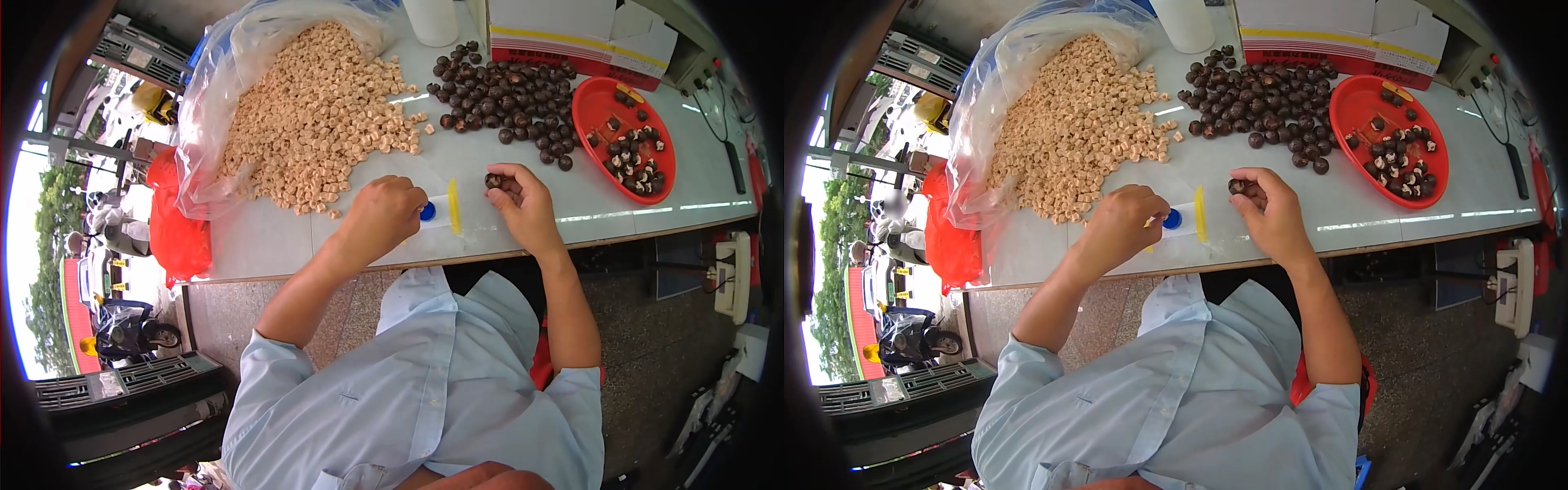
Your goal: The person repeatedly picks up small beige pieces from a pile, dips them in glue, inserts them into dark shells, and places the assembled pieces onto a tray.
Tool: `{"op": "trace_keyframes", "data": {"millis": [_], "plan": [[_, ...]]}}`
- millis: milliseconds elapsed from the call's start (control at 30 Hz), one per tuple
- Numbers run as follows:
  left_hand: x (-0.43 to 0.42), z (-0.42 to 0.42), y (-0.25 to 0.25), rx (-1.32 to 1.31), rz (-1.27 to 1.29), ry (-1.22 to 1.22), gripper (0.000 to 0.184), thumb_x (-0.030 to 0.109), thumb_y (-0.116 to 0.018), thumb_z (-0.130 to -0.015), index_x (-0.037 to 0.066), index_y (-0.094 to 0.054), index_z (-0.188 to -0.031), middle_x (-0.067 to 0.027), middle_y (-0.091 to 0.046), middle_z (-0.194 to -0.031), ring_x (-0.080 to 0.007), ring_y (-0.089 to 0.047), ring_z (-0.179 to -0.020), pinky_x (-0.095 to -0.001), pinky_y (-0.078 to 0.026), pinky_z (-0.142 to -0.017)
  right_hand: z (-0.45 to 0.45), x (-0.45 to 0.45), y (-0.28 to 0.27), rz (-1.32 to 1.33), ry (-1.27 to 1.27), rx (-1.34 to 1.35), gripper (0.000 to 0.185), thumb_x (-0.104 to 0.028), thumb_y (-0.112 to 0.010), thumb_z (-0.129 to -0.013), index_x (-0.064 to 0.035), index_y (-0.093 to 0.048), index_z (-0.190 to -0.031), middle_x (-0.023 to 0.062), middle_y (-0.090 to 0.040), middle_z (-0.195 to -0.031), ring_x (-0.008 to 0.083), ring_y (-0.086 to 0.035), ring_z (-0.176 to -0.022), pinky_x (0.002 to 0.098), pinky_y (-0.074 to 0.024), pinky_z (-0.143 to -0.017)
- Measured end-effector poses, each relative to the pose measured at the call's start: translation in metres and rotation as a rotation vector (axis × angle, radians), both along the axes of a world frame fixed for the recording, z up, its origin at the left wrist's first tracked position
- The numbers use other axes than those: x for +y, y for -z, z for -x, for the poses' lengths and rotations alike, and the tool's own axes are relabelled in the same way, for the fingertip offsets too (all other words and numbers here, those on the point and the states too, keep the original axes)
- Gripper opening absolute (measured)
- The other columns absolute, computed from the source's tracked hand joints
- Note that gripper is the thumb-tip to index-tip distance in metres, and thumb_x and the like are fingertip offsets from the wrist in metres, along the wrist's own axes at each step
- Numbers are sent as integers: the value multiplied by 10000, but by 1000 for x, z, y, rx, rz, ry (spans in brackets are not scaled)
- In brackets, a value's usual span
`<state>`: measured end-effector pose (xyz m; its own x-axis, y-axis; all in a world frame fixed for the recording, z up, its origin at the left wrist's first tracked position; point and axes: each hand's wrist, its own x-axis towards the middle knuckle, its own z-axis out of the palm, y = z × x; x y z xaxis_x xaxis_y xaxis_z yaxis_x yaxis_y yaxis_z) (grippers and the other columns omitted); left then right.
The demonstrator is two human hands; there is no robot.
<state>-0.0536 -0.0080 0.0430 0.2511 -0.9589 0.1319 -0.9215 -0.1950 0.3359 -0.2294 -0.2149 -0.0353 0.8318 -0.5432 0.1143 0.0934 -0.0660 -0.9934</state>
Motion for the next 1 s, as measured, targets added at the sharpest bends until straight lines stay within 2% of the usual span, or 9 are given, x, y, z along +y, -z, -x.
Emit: {"op": "trace_keyframes", "data": {"millis": [133, 300, 500, 800, 1000], "plan": [[0, -4, -3, 114, 32, -24, 159, 29, -775, -782, 45, -786, -940, -107, -748, -884, -289, -719, -826, -405, -579, -761, 1, 5, -10, 191, -53, 8, 413, 99, -746, -930, 0, -697, -1328, 72, -707, -1112, 138, -714, -1010, 291, -597, -889], [-10, -2, -8, 370, 163, -62, 205, 31, -823, -797, 40, -805, -1001, -90, -771, -901, -219, -717, -783, -345, -588, -724, -1, 24, -16, 104, -125, 68, 495, 95, -770, -915, -2, -661, -1389, 100, -719, -1115, 154, -724, -968, 294, -605, -865], [-22, 2, -2, 496, 189, -54, 184, 20, -808, -819, 24, -803, -1003, -81, -766, -883, -177, -688, -759, -331, -578, -715, -6, 40, -12, 114, -131, 60, 548, 86, -771, -918, -10, -622, -1437, 133, -726, -1140, 170, -734, -958, 307, -615, -830], [-25, -3, 6, 574, 109, 72, 172, 42, -818, -865, 22, -814, -1036, -83, -769, -919, -180, -686, -758, -335, -552, -682, -4, 40, -12, 146, -136, 2, 559, 93, -762, -924, -12, -611, -1451, 145, -729, -1149, 189, -749, -962, 318, -627, -845], [-25, 0, 13, 571, 96, 142, 168, 42, -836, -880, 12, -811, -1043, -101, -765, -932, -219, -703, -803, -350, -561, -727, -1, 41, -5, 176, -159, -35, 543, 110, -774, -904, 0, -643, -1419, 130, -727, -1131, 194, -752, -971, 314, -635, -829]]}}
